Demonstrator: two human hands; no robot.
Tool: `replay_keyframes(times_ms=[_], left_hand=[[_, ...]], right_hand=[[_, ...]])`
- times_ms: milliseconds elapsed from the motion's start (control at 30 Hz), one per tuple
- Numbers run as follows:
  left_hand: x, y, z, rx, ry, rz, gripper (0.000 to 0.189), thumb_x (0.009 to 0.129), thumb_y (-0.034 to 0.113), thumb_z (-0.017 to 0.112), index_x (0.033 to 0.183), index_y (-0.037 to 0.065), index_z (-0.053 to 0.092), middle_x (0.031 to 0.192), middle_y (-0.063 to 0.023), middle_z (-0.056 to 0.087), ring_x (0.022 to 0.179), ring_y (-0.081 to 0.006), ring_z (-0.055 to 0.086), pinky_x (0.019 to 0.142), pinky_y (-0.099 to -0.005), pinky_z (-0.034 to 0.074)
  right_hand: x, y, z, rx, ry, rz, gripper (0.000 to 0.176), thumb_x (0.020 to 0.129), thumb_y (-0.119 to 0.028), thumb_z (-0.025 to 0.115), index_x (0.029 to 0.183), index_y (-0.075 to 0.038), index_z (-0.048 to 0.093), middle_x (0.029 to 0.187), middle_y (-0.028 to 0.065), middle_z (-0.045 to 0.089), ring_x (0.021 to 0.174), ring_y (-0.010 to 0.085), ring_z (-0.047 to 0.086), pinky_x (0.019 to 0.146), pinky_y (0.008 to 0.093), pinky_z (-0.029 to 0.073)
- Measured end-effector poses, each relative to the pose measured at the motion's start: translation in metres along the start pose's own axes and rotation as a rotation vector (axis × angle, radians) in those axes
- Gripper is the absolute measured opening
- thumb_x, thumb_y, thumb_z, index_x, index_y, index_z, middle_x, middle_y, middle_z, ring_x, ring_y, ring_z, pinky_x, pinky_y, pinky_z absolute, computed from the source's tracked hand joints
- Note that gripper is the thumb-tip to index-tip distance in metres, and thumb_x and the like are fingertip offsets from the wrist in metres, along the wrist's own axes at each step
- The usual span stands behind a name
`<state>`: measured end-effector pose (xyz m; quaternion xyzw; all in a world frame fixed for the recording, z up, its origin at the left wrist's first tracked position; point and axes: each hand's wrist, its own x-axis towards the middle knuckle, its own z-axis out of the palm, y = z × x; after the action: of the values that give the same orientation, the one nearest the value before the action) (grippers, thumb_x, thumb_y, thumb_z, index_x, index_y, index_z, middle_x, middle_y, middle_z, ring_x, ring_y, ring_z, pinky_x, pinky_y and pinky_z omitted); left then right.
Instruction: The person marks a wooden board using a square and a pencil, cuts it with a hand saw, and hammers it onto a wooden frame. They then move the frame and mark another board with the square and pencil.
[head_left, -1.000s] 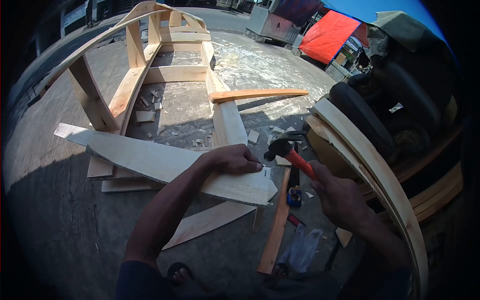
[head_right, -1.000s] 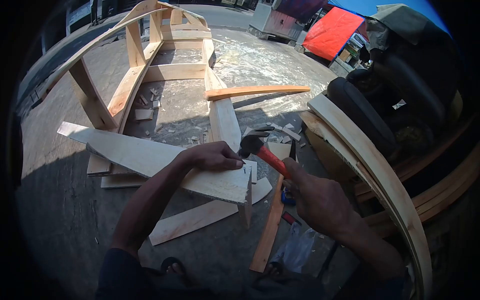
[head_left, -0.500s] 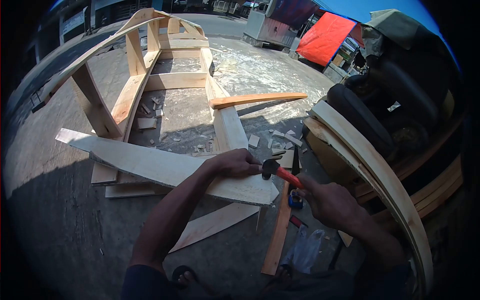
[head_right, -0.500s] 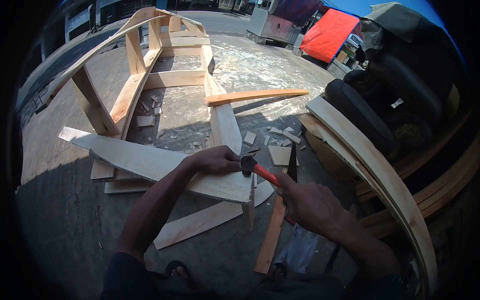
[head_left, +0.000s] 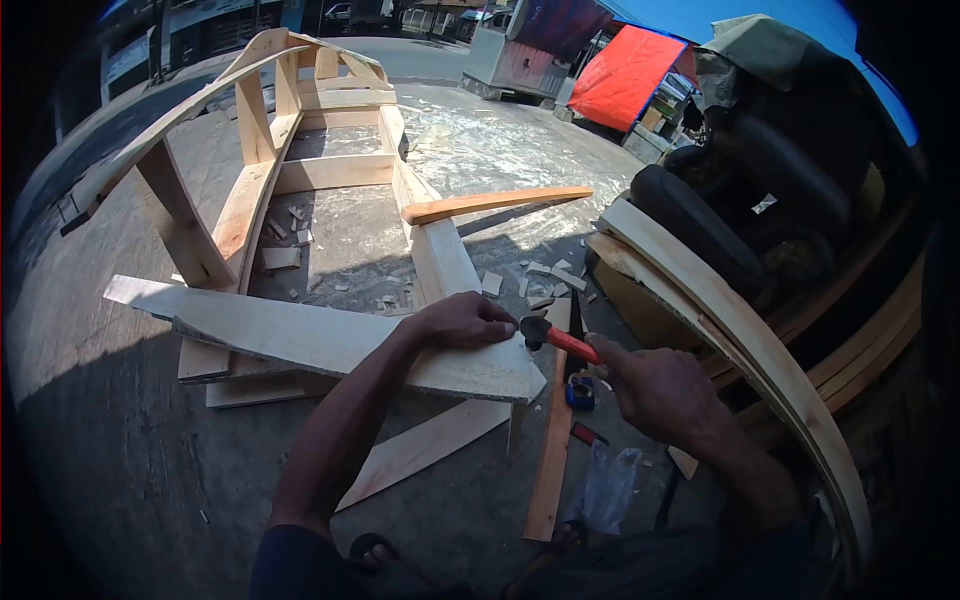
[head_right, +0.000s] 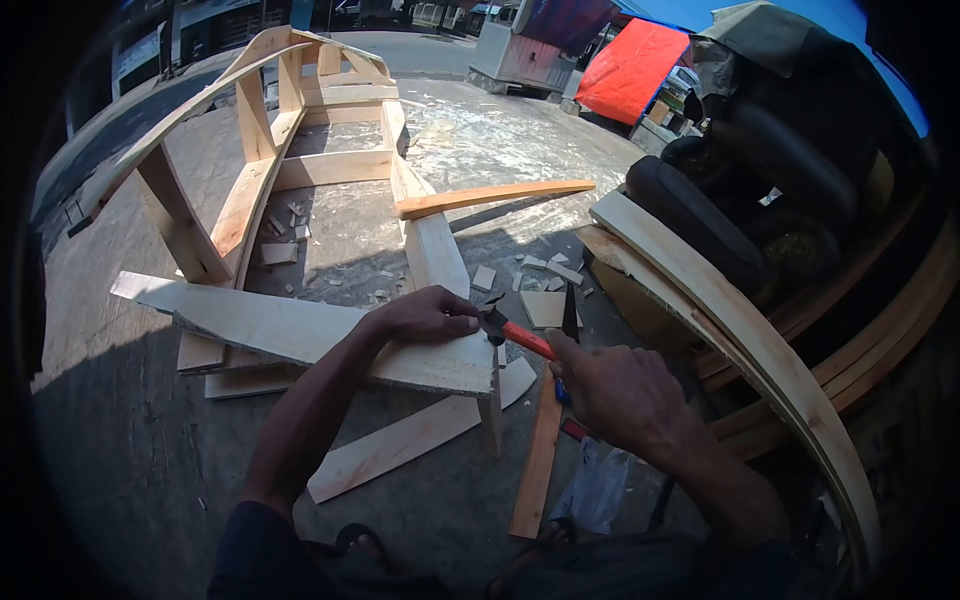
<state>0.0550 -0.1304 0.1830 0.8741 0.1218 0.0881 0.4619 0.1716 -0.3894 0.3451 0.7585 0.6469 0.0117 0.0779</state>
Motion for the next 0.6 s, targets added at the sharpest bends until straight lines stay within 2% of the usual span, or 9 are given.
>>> replay_keyframes(times_ms=[67,133,167,267,333,400,467,533,600], left_hand=[[0.0,0.003,-0.001,-0.01,0.061,-0.004,0.044,0.097,0.035,0.058,0.133,0.01,0.064,0.113,-0.0164,0.072,0.103,-0.0231,0.066,0.095,-0.0355,0.047],[0.002,-0.004,-0.001,-0.112,0.281,0.033,0.044,0.092,0.024,0.055,0.13,0.005,0.065,0.115,-0.0178,0.071,0.104,-0.0242,0.067,0.094,-0.0349,0.048],[-0.002,0.003,-0.001,-0.127,0.286,-0.033,0.047,0.084,0.016,0.051,0.126,0.002,0.066,0.118,-0.0191,0.071,0.105,-0.0267,0.067,0.096,-0.0355,0.048],[0.004,-0.007,0.008,-0.082,0.366,-0.007,0.05,0.08,0.014,0.05,0.126,0.002,0.066,0.117,-0.0199,0.07,0.101,-0.0288,0.068,0.095,-0.0365,0.049],[0.006,-0.011,0.013,-0.08,0.395,0.004,0.05,0.079,0.014,0.049,0.125,0.002,0.066,0.117,-0.0206,0.07,0.099,-0.0304,0.068,0.095,-0.0373,0.049],[0.003,-0.008,0.009,-0.112,0.443,-0.023,0.048,0.08,0.015,0.049,0.122,0.002,0.067,0.117,-0.0195,0.07,0.099,-0.0299,0.068,0.093,-0.0372,0.05],[-0.001,-0.004,0.003,-0.106,0.474,-0.049,0.049,0.08,0.015,0.049,0.125,0.004,0.065,0.104,-0.0162,0.071,0.088,-0.0268,0.067,0.087,-0.0378,0.051],[0.0,-0.011,0.005,-0.333,0.544,0.021,0.051,0.082,0.017,0.049,0.13,0.005,0.062,0.09,-0.0101,0.065,0.075,-0.0195,0.061,0.076,-0.0369,0.05],[-0.001,-0.018,0.004,-0.377,0.517,-0.032,0.044,0.088,0.015,0.047,0.128,0.003,0.061,0.082,-0.0085,0.065,0.073,-0.0168,0.06,0.072,-0.0341,0.05]], right_hand=[[-0.015,-0.005,0.007,0.088,0.178,-0.053,0.034,0.102,-0.024,0.052,0.131,-0.007,0.055,0.073,0.0193,0.066,0.069,0.0414,0.068,0.06,0.0514,0.051],[-0.022,-0.007,0.012,0.234,0.581,-0.085,0.033,0.102,-0.02,0.052,0.131,-0.004,0.055,0.076,0.0204,0.067,0.071,0.0401,0.069,0.058,0.0473,0.052],[-0.021,-0.005,0.005,0.258,0.653,-0.148,0.033,0.102,-0.016,0.053,0.132,-0.002,0.053,0.08,0.0216,0.068,0.071,0.039,0.07,0.057,0.0459,0.052],[-0.019,-0.016,-0.003,0.602,0.604,0.067,0.033,0.102,-0.016,0.051,0.132,-0.003,0.051,0.08,0.0224,0.068,0.071,0.0402,0.07,0.059,0.0491,0.052],[-0.006,-0.008,0.034,0.537,0.707,-0.061,0.03,0.103,-0.017,0.049,0.128,-0.002,0.051,0.073,0.0221,0.066,0.069,0.0436,0.068,0.058,0.0511,0.05],[-0.001,0.0,0.041,0.171,-0.032,0.134,0.027,0.104,-0.021,0.048,0.125,-0.004,0.051,0.068,0.0224,0.063,0.069,0.0459,0.066,0.057,0.0523,0.049],[-0.005,-0.004,0.026,0.126,0.021,0.117,0.024,0.104,-0.023,0.049,0.121,-0.006,0.053,0.068,0.0225,0.063,0.069,0.0466,0.065,0.058,0.0531,0.048],[-0.02,-0.018,0.028,0.472,0.334,0.122,0.025,0.104,-0.024,0.051,0.123,-0.008,0.054,0.069,0.0215,0.063,0.071,0.0459,0.066,0.059,0.0506,0.049],[-0.033,-0.028,0.022,0.524,0.369,0.152,0.025,0.104,-0.023,0.051,0.122,-0.007,0.056,0.069,0.0212,0.063,0.071,0.0449,0.067,0.059,0.0488,0.048]])
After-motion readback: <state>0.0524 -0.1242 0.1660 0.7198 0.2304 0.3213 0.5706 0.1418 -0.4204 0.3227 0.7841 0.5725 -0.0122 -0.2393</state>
